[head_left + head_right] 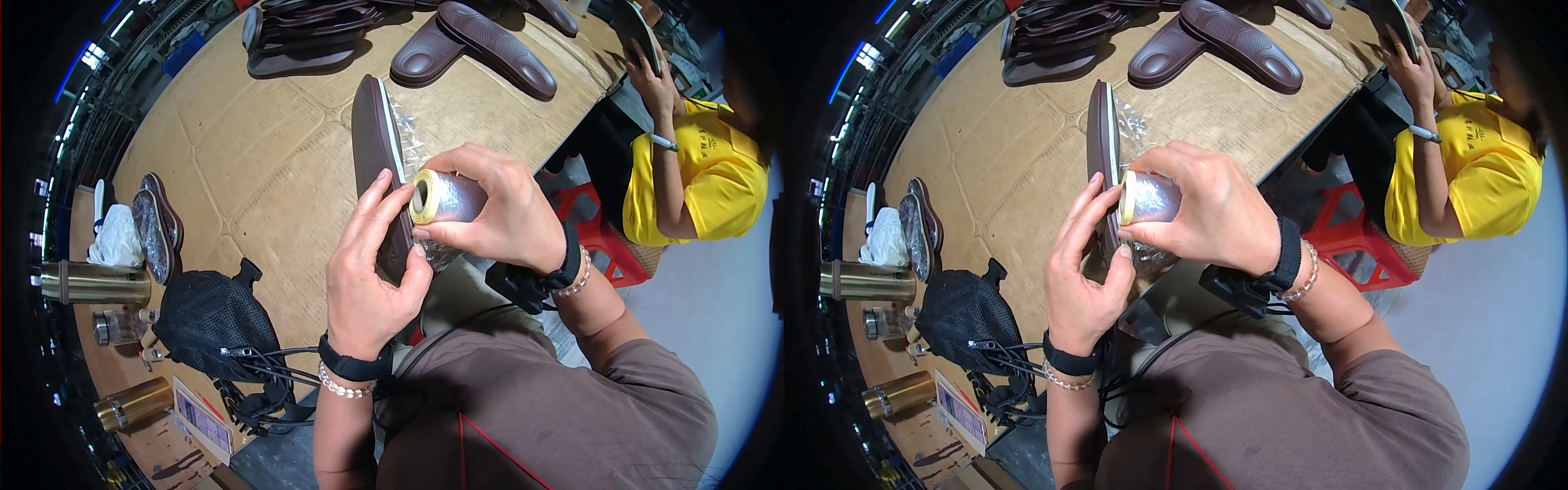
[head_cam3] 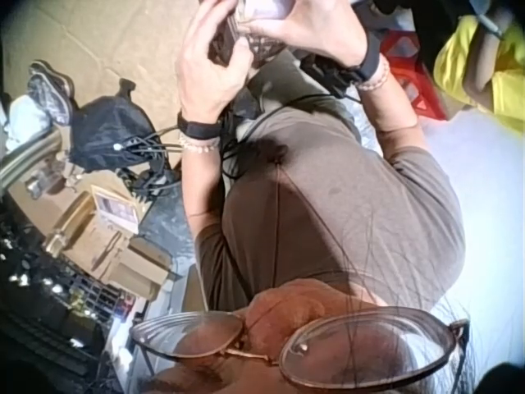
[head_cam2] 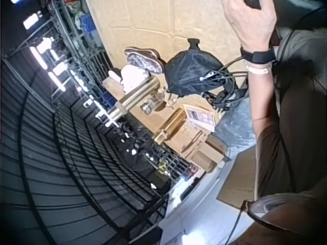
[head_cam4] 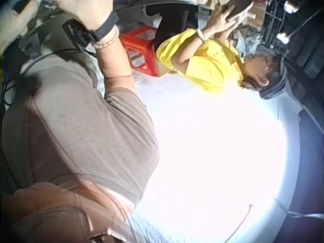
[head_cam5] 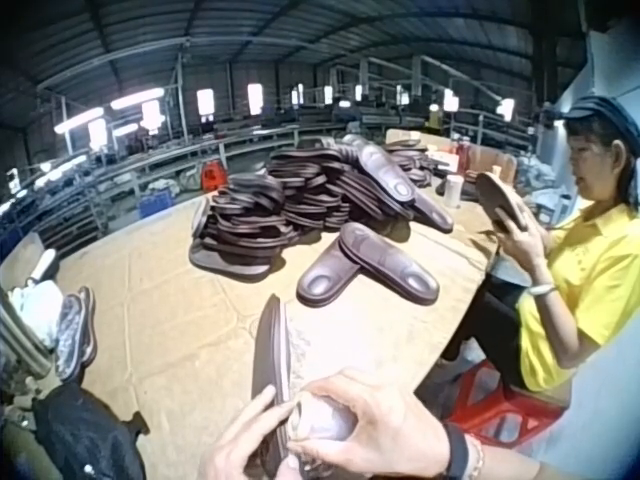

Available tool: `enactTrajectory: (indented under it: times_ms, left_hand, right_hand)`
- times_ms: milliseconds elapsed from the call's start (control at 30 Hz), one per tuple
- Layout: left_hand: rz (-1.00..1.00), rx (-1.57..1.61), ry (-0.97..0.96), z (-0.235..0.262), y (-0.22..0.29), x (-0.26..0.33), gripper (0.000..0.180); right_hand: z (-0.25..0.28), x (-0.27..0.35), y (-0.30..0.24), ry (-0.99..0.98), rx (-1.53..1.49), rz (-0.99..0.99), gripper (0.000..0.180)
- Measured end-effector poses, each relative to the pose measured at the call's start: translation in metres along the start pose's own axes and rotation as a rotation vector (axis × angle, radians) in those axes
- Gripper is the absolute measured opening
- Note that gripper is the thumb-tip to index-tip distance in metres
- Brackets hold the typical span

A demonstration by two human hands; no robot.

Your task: Applying clear protective plastic film to the surface of shoe insoles in a manufacturing setting.

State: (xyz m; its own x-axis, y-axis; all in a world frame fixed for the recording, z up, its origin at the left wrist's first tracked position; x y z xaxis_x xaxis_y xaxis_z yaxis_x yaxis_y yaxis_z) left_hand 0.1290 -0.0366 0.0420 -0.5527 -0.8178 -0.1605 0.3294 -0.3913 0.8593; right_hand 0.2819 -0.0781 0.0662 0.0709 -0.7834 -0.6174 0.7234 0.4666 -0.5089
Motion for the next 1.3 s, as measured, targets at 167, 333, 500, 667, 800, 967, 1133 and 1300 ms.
enactTrajectory:
  times_ms: [167,333,500,667,800,967,1133,1300]
  left_hand:
    - [0.010,-0.018,0.026,0.002,-0.001,0.002,0.058]
    - [-0.020,-0.025,0.026,0.003,0.000,0.003,0.060]
    - [0.008,-0.014,0.026,0.004,-0.001,0.003,0.062]
    - [-0.015,-0.025,0.022,0.004,0.001,0.003,0.063]
    - [-0.005,-0.009,0.025,0.004,0.000,0.003,0.064]
    - [0.001,0.005,0.028,0.005,-0.001,0.004,0.063]
    - [-0.024,-0.010,0.038,0.004,0.000,0.003,0.062]
    - [0.008,0.020,0.111,0.004,-0.002,0.006,0.059]
  right_hand:
    - [0.000,-0.002,0.005,-0.067,-0.090,0.036,0.057]
    - [0.000,0.001,0.010,-0.103,-0.210,0.034,0.060]
    - [-0.002,0.002,0.010,-0.071,-0.110,-0.127,0.061]
    - [0.007,0.001,0.001,0.107,0.015,-0.048,0.051]
    - [0.005,-0.001,-0.005,0.120,0.052,-0.048,0.049]
    - [0.005,-0.002,-0.011,0.110,0.115,-0.044,0.047]
    - [0.005,-0.002,-0.014,0.093,0.170,-0.061,0.046]
    - [0.003,-0.002,-0.019,0.076,0.198,-0.058,0.049]
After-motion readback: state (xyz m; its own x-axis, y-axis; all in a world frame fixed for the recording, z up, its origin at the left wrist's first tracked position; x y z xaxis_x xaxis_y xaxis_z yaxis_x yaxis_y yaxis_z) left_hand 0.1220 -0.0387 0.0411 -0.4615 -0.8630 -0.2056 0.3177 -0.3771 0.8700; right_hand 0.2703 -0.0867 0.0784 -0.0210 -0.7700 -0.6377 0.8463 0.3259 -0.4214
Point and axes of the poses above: each hand's wrist, its own x-axis away from the middle knuckle, its own z-axis out of the back of the hand, y = z × x, the point moved 9 cm from there along -x, towards the middle knuckle, and after that the axes turned 13 degrees about z, right-handed, at the moved point
